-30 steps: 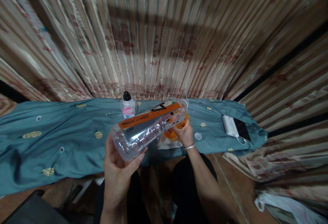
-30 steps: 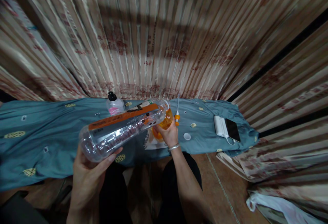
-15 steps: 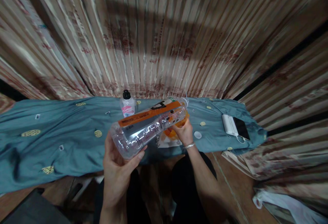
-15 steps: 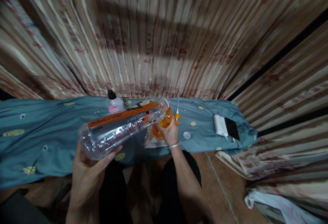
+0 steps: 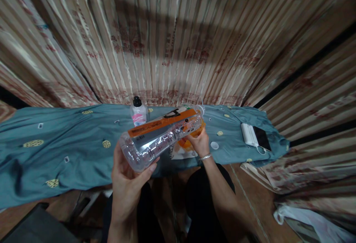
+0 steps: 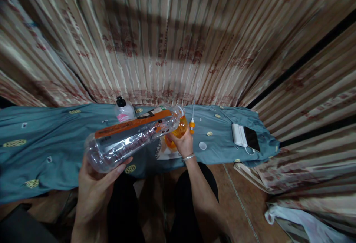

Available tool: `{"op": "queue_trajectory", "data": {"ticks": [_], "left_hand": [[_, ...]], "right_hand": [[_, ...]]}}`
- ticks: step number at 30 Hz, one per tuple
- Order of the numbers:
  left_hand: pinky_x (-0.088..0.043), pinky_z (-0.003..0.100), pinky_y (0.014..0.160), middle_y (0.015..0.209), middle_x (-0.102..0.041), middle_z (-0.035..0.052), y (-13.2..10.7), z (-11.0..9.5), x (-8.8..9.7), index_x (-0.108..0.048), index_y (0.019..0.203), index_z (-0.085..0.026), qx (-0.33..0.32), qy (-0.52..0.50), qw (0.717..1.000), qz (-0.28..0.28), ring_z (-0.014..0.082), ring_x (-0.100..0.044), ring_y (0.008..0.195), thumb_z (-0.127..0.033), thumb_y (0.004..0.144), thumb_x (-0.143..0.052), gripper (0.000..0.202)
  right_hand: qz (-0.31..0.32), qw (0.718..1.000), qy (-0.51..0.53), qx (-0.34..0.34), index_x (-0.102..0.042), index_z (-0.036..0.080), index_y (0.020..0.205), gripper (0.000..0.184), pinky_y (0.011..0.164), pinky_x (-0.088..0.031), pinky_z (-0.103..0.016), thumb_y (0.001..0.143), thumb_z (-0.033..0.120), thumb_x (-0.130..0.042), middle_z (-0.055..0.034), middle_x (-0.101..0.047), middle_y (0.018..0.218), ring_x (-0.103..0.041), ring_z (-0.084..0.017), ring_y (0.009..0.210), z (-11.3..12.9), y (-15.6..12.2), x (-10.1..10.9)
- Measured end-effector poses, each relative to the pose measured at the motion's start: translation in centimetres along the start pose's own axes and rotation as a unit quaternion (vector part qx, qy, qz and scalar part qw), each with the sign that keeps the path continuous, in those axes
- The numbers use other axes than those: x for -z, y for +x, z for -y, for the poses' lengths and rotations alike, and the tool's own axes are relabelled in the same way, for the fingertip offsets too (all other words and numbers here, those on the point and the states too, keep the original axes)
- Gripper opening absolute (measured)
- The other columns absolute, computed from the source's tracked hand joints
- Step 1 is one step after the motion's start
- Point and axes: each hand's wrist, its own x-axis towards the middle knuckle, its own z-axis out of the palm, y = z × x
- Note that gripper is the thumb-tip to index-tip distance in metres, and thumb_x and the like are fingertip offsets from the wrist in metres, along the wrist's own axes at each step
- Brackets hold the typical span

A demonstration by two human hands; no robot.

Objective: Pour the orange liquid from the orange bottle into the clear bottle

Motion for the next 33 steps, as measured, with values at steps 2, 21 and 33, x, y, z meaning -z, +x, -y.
{"op": "queue_trajectory", "data": {"ticks": [2, 21, 33], "left_hand": [[-0.068, 0.035, 0.084, 0.132, -0.076, 0.0039, -0.10, 0.01, 0.03, -0.072, 0.135, -0.036, 0.001, 0.000, 1.000, -0.002, 0.0222, -0.078, 0.103, -0.014, 0.060, -0.100, 0.084], [-0.068, 0.035, 0.083, 0.134, -0.074, 0.0040, 0.04, 0.05, -0.08, -0.072, 0.134, -0.036, 0.000, -0.002, 1.000, -0.003, 0.0236, -0.077, 0.106, -0.015, 0.058, -0.101, 0.083], [-0.069, 0.035, 0.083, 0.135, -0.073, 0.0056, -0.09, 0.12, 0.01, -0.070, 0.137, -0.034, -0.004, 0.015, 1.000, -0.004, 0.0260, -0.077, 0.107, -0.016, 0.059, -0.100, 0.085]], "right_hand": [[0.000, 1.000, 0.002, 0.001, -0.061, 0.023, 0.117, 0.073, 0.079, -0.063, -0.040, 0.059, 0.055, -0.091, -0.0085, -0.082, 0.103, -0.080, -0.033, 0.096, -0.04, 0.02, 0.00], [-0.012, 1.000, -0.023, 0.001, -0.061, 0.023, 0.113, 0.072, 0.075, -0.063, -0.039, 0.059, 0.058, -0.091, -0.0090, -0.082, 0.098, -0.080, -0.033, 0.091, -0.03, -0.03, -0.03], [-0.010, 1.000, -0.015, -0.010, -0.061, 0.023, 0.110, 0.070, 0.077, -0.063, -0.040, 0.057, 0.058, -0.091, -0.0085, -0.082, 0.099, -0.080, -0.033, 0.094, 0.30, -0.07, 0.05]]}}
